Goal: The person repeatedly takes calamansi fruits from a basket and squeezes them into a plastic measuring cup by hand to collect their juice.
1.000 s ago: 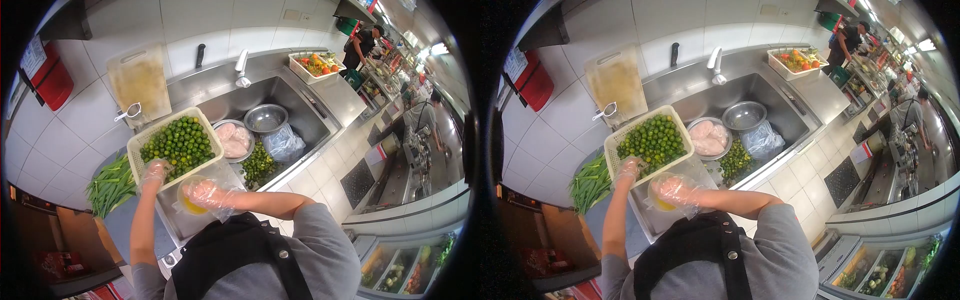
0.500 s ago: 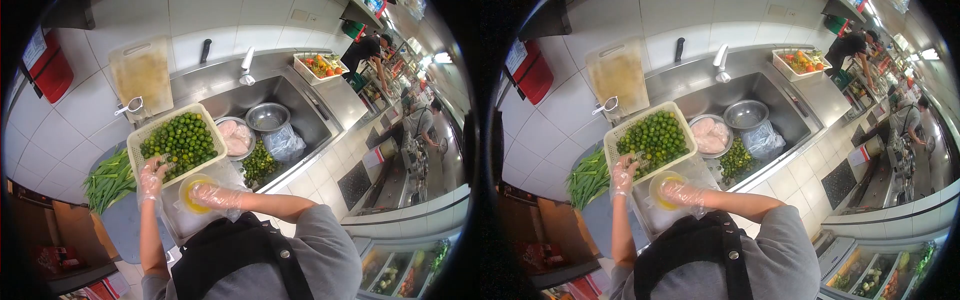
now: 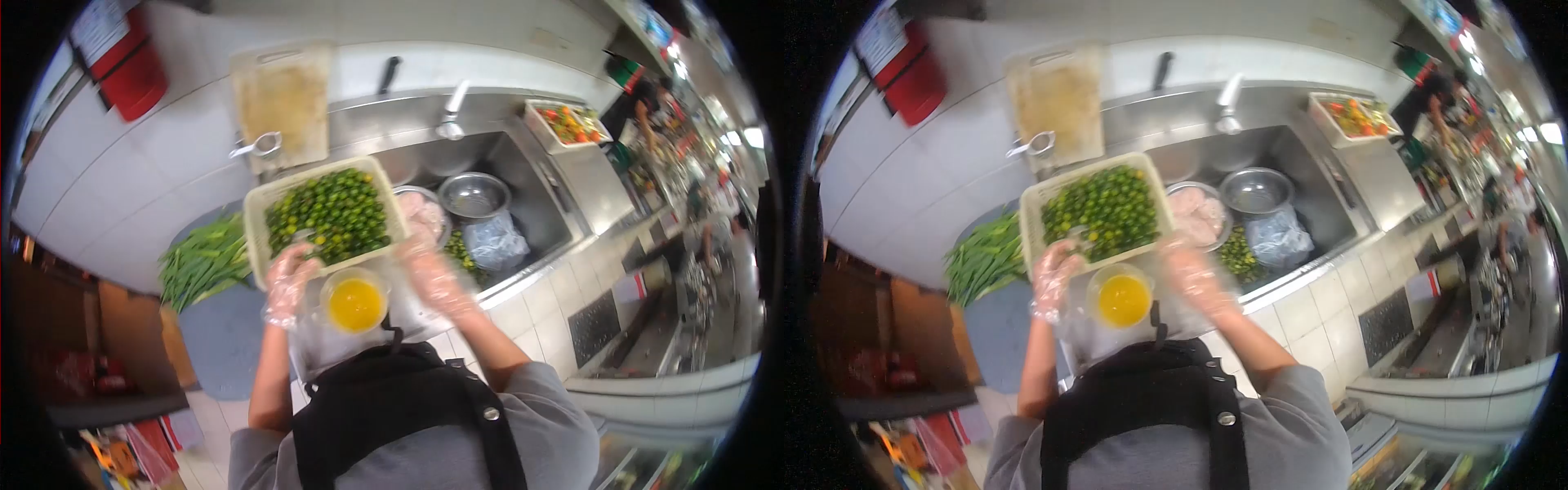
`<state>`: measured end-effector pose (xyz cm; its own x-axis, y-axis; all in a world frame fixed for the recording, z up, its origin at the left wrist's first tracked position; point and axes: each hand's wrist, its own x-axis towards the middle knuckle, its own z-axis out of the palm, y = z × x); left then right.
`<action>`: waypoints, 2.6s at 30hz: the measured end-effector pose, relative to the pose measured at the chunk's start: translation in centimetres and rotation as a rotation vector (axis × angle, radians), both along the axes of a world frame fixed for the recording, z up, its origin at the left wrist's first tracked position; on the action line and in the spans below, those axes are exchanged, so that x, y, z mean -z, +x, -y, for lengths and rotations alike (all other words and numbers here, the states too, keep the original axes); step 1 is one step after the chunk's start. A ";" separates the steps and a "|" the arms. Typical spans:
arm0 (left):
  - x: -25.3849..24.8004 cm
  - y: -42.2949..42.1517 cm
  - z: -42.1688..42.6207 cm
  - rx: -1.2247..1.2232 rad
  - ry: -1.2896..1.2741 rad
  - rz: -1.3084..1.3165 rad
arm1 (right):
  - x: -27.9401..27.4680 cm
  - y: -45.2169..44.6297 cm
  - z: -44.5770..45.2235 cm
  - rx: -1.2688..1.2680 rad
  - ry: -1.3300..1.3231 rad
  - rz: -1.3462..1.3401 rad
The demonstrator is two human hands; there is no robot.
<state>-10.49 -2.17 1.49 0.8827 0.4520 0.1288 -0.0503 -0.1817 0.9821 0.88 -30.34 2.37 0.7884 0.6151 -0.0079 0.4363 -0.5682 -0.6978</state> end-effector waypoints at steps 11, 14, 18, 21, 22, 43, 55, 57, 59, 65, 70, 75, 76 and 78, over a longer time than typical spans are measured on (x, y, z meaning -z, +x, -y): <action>-2.3 -1.9 5.8 0.177 -0.034 0.075 | -7.5 -4.6 -3.3 -0.238 0.378 -0.350; -1.1 -2.9 6.5 0.103 0.068 0.077 | -4.4 -3.8 -5.2 -0.215 0.310 -0.488; -1.4 -4.2 6.5 0.071 -0.008 0.146 | -4.1 -4.0 -5.7 -0.148 0.302 -0.634; -0.9 -4.3 6.6 -0.026 -0.214 -0.033 | -3.4 -5.1 -6.3 -0.122 0.318 -0.246; -0.4 -4.3 6.4 -0.024 -0.214 -0.033 | -3.0 -5.2 -6.5 -0.120 0.318 -0.246; 0.5 -4.6 6.9 0.090 0.536 -0.188 | 2.8 -4.4 -5.9 -0.341 0.315 -0.195; 2.3 -3.5 6.4 0.017 0.546 -0.104 | 2.0 -6.0 -7.4 -0.131 0.358 0.043; 1.2 -3.1 6.5 0.062 -0.022 -0.068 | 1.5 -5.5 -7.1 -0.135 0.464 0.110; 0.2 -2.9 6.8 0.064 -0.085 -0.097 | 1.9 -5.1 -7.0 -0.179 0.299 0.106; -1.0 -3.9 7.1 0.070 0.357 -0.228 | 3.8 -5.2 -6.8 -0.286 0.300 0.190; 1.0 -4.2 6.6 0.052 0.593 -0.091 | 3.7 -5.3 -6.5 -0.386 0.267 0.266; -0.7 -4.0 7.1 0.153 0.770 0.269 | 2.5 -5.2 -6.5 -0.522 0.180 0.469; -0.3 -3.4 7.1 0.149 0.771 0.262 | 1.5 -4.8 -6.4 -0.527 0.184 0.463; 3.1 -3.1 6.2 0.100 0.420 0.286 | 0.3 -4.7 -7.5 -0.527 0.391 0.193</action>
